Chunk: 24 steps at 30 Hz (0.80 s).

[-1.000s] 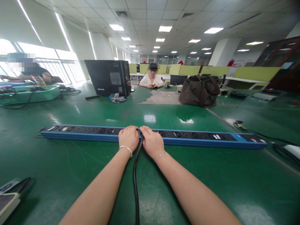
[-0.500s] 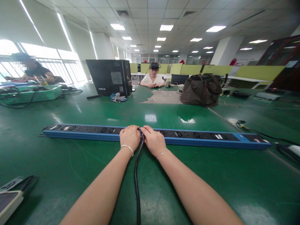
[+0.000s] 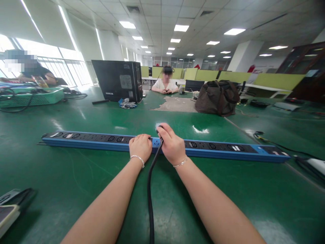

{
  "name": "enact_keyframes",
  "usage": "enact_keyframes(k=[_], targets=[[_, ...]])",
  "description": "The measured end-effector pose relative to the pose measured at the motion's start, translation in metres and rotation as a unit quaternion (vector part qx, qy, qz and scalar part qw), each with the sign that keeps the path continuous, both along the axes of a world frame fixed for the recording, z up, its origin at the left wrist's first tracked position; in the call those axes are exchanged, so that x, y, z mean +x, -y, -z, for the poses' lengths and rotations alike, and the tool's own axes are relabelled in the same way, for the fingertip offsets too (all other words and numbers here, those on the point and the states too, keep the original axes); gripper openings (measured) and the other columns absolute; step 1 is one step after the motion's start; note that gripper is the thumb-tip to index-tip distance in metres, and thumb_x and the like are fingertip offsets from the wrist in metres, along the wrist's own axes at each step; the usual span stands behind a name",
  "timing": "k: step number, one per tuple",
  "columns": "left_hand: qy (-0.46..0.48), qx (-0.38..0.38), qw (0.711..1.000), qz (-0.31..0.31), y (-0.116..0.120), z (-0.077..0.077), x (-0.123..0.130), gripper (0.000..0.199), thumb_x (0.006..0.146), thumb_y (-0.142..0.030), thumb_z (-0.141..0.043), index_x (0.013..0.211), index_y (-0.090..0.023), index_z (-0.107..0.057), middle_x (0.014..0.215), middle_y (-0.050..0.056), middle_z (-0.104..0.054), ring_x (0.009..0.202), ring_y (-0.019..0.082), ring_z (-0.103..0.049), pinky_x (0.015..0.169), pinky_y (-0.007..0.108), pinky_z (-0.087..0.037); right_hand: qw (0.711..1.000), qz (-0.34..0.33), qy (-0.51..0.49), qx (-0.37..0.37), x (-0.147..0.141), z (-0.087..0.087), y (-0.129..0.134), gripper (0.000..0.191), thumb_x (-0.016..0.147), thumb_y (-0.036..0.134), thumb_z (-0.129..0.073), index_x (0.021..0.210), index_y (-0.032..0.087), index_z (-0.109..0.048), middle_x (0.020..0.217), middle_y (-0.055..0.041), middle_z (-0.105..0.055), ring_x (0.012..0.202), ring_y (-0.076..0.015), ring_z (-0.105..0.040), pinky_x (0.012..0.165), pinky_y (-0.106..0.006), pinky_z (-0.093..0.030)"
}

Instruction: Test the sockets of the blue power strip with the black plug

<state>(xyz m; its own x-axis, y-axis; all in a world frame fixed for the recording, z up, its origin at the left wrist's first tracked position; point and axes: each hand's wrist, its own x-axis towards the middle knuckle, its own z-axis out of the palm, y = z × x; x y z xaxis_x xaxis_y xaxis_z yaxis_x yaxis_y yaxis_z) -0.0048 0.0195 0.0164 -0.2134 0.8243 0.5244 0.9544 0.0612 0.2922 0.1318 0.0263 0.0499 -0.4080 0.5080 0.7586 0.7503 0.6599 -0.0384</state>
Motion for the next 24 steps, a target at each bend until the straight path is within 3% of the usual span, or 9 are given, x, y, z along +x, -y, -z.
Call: enact_keyframes(k=[4, 10, 16, 24], targets=[[0.004, -0.001, 1.000, -0.001, 0.000, 0.000, 0.000, 0.029, 0.083, -0.022, -0.038, 0.096, -0.025, -0.063, 0.101, 0.002, -0.069, 0.102, 0.018, -0.057, 0.089, 0.035, -0.033, 0.997, 0.001, -0.069, 0.018, 0.012, -0.016, 0.002, 0.028, 0.092, 0.026, -0.040, 0.111, 0.023, -0.061, 0.122, -0.0043, -0.060, 0.096, -0.0138, -0.062, 0.077, -0.021, -0.050], [0.009, 0.001, 1.000, -0.003, -0.001, 0.000, 0.000, 0.028, 0.083, -0.022, -0.038, 0.094, -0.025, -0.064, 0.100, 0.000, -0.069, 0.101, 0.017, -0.058, 0.089, 0.035, -0.033, 0.994, 0.016, -0.111, 0.014, 0.055, -0.010, -0.014, 0.027, 0.087, 0.025, -0.044, 0.108, 0.019, -0.059, 0.110, -0.0081, -0.065, 0.103, -0.0176, -0.059, 0.087, -0.028, -0.048], [0.010, -0.003, 1.000, -0.003, -0.001, 0.000, -0.001, 0.029, 0.083, -0.023, -0.038, 0.095, -0.025, -0.064, 0.100, 0.001, -0.069, 0.101, 0.018, -0.058, 0.089, 0.036, -0.033, 0.991, 0.028, -0.111, -0.068, 0.106, -0.008, -0.027, 0.025, 0.080, 0.026, -0.049, 0.101, 0.016, -0.061, 0.095, -0.0087, -0.068, 0.086, -0.0206, -0.063, 0.079, -0.033, -0.051], [0.004, -0.006, 1.000, -0.001, 0.000, -0.001, -0.001, 0.030, 0.083, -0.022, -0.037, 0.095, -0.025, -0.064, 0.100, 0.001, -0.069, 0.101, 0.018, -0.058, 0.090, 0.036, -0.032, 0.989, -0.036, -0.099, -0.106, 0.102, 0.013, -0.029, 0.023, 0.082, 0.024, -0.044, 0.099, 0.016, -0.057, 0.095, -0.0099, -0.065, 0.088, -0.0204, -0.061, 0.082, -0.036, -0.049]])
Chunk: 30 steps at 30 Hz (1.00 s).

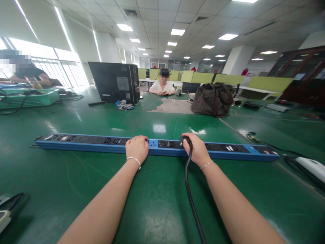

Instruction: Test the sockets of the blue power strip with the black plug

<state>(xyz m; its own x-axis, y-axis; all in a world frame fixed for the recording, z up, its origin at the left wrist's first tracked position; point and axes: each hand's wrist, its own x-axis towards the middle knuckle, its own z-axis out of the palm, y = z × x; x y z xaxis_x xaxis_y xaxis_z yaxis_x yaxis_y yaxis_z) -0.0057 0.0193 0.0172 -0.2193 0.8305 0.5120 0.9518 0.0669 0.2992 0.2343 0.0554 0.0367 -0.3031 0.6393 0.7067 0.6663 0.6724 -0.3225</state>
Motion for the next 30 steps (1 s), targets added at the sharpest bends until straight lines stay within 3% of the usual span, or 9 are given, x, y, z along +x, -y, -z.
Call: enact_keyframes(k=[6, 14, 22, 30], targets=[[0.002, 0.002, 1.000, 0.000, -0.001, 0.000, 0.000, 0.030, 0.083, -0.023, -0.037, 0.095, -0.026, -0.064, 0.101, 0.001, -0.069, 0.101, 0.018, -0.057, 0.090, 0.036, -0.032, 0.999, 0.006, 0.038, -0.006, 0.001, 0.010, -0.003, 0.026, 0.083, 0.023, -0.043, 0.105, 0.016, -0.055, 0.100, -0.0107, -0.063, 0.091, -0.0208, -0.060, 0.083, -0.037, -0.049], [0.006, -0.012, 1.000, -0.002, 0.000, -0.001, 0.001, 0.030, 0.083, -0.023, -0.036, 0.095, -0.026, -0.064, 0.102, 0.001, -0.068, 0.102, 0.018, -0.057, 0.091, 0.036, -0.032, 0.990, -0.006, 0.127, 0.061, -0.003, 0.004, 0.002, 0.029, 0.082, 0.017, -0.044, 0.105, 0.016, -0.060, 0.103, -0.0086, -0.066, 0.098, -0.0216, -0.057, 0.091, -0.039, -0.045], [0.004, -0.017, 1.000, -0.001, 0.000, -0.002, 0.001, 0.030, 0.084, -0.023, -0.037, 0.097, -0.026, -0.064, 0.103, 0.002, -0.068, 0.102, 0.018, -0.057, 0.091, 0.036, -0.032, 0.998, 0.026, 0.061, 0.005, -0.005, 0.012, 0.001, 0.033, 0.084, 0.022, -0.042, 0.113, 0.018, -0.058, 0.110, -0.0086, -0.064, 0.104, -0.0193, -0.058, 0.091, -0.036, -0.048], [-0.001, -0.013, 1.000, 0.001, 0.001, -0.002, 0.001, 0.030, 0.083, -0.023, -0.036, 0.096, -0.026, -0.064, 0.101, 0.002, -0.069, 0.101, 0.019, -0.057, 0.090, 0.036, -0.033, 0.997, 0.039, 0.056, -0.025, 0.015, 0.012, 0.001, 0.034, 0.087, 0.028, -0.043, 0.115, 0.016, -0.057, 0.112, -0.0108, -0.064, 0.103, -0.0204, -0.060, 0.092, -0.038, -0.048]])
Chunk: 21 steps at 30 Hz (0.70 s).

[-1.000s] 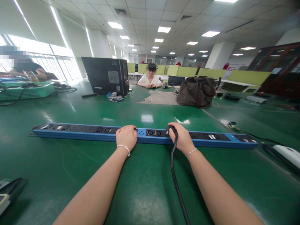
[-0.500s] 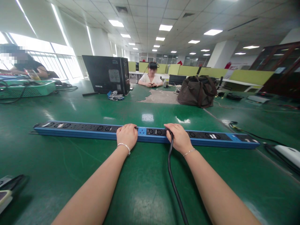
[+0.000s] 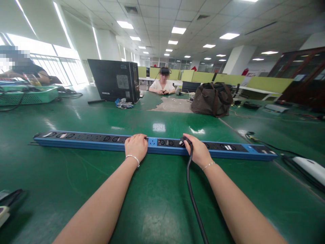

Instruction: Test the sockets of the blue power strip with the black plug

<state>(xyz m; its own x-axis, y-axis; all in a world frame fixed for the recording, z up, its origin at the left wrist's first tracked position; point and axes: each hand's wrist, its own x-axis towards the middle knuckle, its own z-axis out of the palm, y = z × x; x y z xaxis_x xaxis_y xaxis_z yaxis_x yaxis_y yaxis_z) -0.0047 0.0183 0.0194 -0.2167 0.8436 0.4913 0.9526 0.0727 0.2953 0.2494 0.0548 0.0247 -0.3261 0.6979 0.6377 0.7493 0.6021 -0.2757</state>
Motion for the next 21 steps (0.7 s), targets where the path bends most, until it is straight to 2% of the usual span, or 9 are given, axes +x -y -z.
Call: enact_keyframes(k=[4, 10, 21], targets=[[0.000, 0.002, 1.000, -0.004, 0.000, -0.001, 0.001, 0.030, 0.083, -0.023, -0.036, 0.095, -0.026, -0.064, 0.100, 0.002, -0.069, 0.100, 0.018, -0.057, 0.089, 0.036, -0.033, 1.000, 0.002, 0.012, 0.001, 0.005, 0.001, 0.001, 0.033, 0.087, 0.028, -0.043, 0.114, 0.014, -0.058, 0.112, -0.0119, -0.064, 0.102, -0.0211, -0.061, 0.092, -0.039, -0.048], [0.004, -0.008, 1.000, -0.006, 0.000, -0.001, 0.000, 0.030, 0.084, -0.023, -0.036, 0.096, -0.026, -0.064, 0.101, 0.002, -0.068, 0.101, 0.018, -0.057, 0.090, 0.035, -0.032, 0.998, -0.018, 0.060, 0.010, -0.006, -0.001, 0.003, 0.034, 0.088, 0.023, -0.040, 0.118, 0.015, -0.054, 0.115, -0.0122, -0.062, 0.106, -0.0218, -0.059, 0.089, -0.039, -0.050], [0.007, -0.010, 1.000, -0.009, 0.000, -0.001, 0.001, 0.031, 0.084, -0.023, -0.036, 0.097, -0.026, -0.064, 0.102, 0.002, -0.068, 0.102, 0.018, -0.056, 0.092, 0.035, -0.032, 0.991, -0.006, 0.131, 0.004, -0.008, -0.007, 0.005, 0.035, 0.089, 0.019, -0.038, 0.119, 0.014, -0.054, 0.119, -0.0124, -0.059, 0.105, -0.0226, -0.059, 0.088, -0.039, -0.051]])
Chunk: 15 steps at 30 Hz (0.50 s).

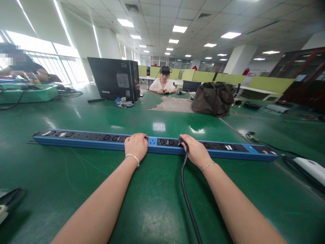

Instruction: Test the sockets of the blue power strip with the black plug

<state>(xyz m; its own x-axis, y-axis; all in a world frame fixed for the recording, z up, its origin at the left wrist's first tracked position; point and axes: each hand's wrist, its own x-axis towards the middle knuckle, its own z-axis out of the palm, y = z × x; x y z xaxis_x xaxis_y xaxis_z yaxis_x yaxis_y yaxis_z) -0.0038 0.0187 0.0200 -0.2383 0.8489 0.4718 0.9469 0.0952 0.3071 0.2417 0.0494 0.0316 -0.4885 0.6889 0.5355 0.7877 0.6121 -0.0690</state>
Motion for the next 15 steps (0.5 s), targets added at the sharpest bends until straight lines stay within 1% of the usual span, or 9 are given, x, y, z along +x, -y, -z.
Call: enact_keyframes(k=[4, 8, 15], targets=[[-0.003, 0.009, 1.000, 0.005, 0.000, 0.000, 0.000, 0.031, 0.084, -0.023, -0.036, 0.096, -0.026, -0.064, 0.102, 0.002, -0.068, 0.101, 0.018, -0.057, 0.091, 0.036, -0.032, 1.000, -0.010, 0.022, -0.005, -0.002, -0.004, -0.001, 0.036, 0.089, 0.018, -0.038, 0.120, 0.013, -0.054, 0.121, -0.0134, -0.059, 0.106, -0.0225, -0.058, 0.088, -0.039, -0.051], [-0.005, 0.008, 1.000, 0.000, 0.000, 0.001, 0.000, 0.031, 0.084, -0.023, -0.036, 0.096, -0.026, -0.064, 0.102, 0.002, -0.068, 0.101, 0.018, -0.057, 0.091, 0.035, -0.033, 0.999, -0.019, 0.037, -0.008, -0.006, -0.004, 0.000, 0.037, 0.088, 0.016, -0.037, 0.120, 0.015, -0.055, 0.121, -0.0130, -0.058, 0.103, -0.0216, -0.060, 0.086, -0.039, -0.051], [-0.003, 0.012, 1.000, 0.006, 0.000, 0.002, -0.001, 0.031, 0.083, -0.023, -0.036, 0.096, -0.026, -0.064, 0.102, 0.002, -0.068, 0.102, 0.018, -0.057, 0.091, 0.036, -0.033, 1.000, -0.002, -0.017, 0.024, -0.013, 0.007, 0.009, 0.037, 0.086, 0.019, -0.039, 0.118, 0.016, -0.056, 0.119, -0.0108, -0.059, 0.106, -0.0206, -0.057, 0.090, -0.036, -0.050]])
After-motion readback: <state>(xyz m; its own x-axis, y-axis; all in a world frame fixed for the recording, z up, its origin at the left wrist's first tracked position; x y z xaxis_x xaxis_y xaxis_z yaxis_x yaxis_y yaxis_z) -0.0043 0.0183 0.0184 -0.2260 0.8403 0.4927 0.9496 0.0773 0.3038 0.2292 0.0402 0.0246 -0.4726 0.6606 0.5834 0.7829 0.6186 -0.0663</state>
